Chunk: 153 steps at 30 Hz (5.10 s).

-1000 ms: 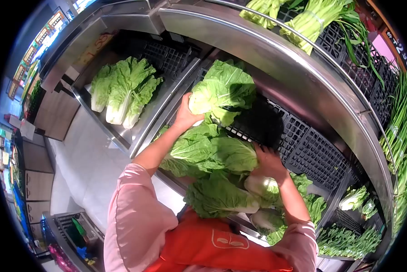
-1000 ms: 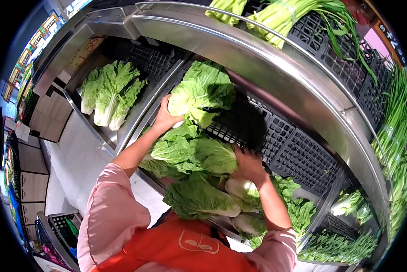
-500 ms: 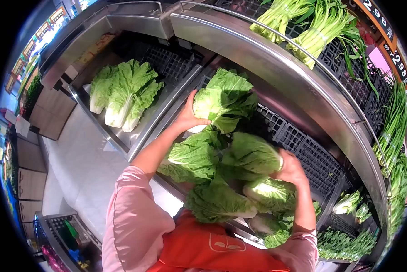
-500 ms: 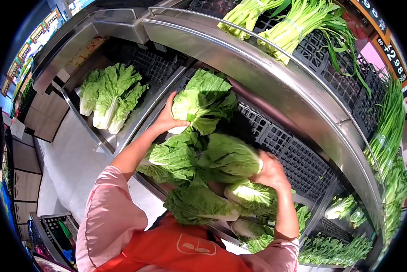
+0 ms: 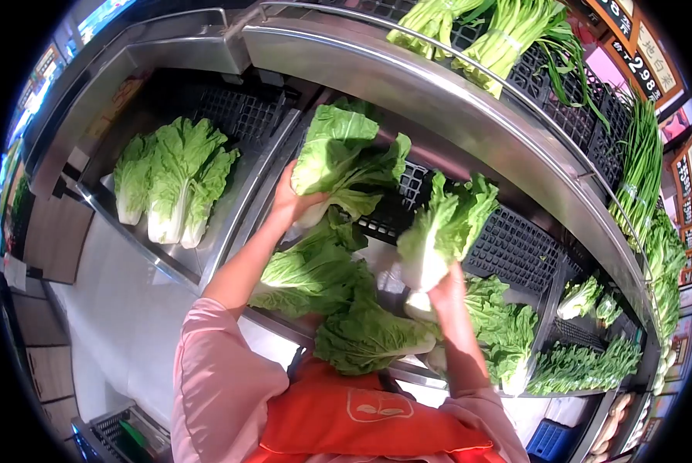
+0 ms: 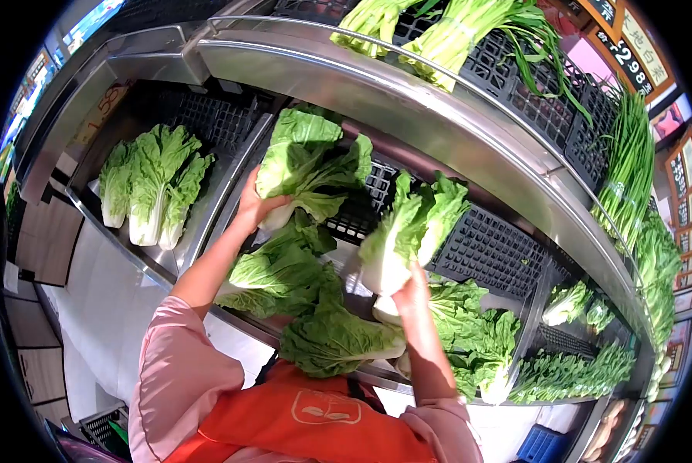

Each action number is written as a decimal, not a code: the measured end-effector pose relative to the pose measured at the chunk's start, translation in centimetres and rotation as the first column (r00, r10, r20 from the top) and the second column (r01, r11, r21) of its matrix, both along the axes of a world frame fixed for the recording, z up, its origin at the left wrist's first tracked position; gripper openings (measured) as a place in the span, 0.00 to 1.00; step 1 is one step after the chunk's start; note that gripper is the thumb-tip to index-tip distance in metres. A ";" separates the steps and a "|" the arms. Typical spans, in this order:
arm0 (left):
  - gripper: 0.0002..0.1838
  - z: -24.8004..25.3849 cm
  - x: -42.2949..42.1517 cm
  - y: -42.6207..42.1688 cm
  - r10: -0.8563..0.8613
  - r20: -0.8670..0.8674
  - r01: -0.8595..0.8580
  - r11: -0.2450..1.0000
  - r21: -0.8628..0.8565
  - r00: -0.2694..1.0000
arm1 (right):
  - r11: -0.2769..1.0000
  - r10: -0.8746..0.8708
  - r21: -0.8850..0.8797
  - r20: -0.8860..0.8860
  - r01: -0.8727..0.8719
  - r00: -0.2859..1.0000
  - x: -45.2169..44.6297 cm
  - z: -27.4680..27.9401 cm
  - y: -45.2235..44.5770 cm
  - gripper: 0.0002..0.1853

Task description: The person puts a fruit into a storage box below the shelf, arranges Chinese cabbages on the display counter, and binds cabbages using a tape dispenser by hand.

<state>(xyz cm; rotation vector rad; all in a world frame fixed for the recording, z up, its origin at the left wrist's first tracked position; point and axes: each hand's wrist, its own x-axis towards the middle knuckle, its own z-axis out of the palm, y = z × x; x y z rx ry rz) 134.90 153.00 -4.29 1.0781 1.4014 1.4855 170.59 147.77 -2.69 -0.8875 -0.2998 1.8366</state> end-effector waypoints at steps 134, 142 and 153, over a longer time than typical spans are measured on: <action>0.50 5.1 30.5 -4.6 -0.595 -0.698 0.551 0.452 -0.701 -0.398 | 0.969 -0.244 0.035 0.275 0.244 0.930 13.2 -2.1 -15.4 0.08; 0.50 4.4 26.6 -5.3 -0.471 -0.865 0.707 0.551 -0.444 -0.176 | 0.953 -0.285 0.050 0.491 0.300 0.823 10.4 -2.8 -12.1 0.22; 0.36 4.4 31.4 -1.9 -0.599 -0.735 0.562 0.506 -0.655 -0.318 | 0.936 -0.331 0.174 0.728 0.305 0.600 8.8 -3.9 -10.5 0.18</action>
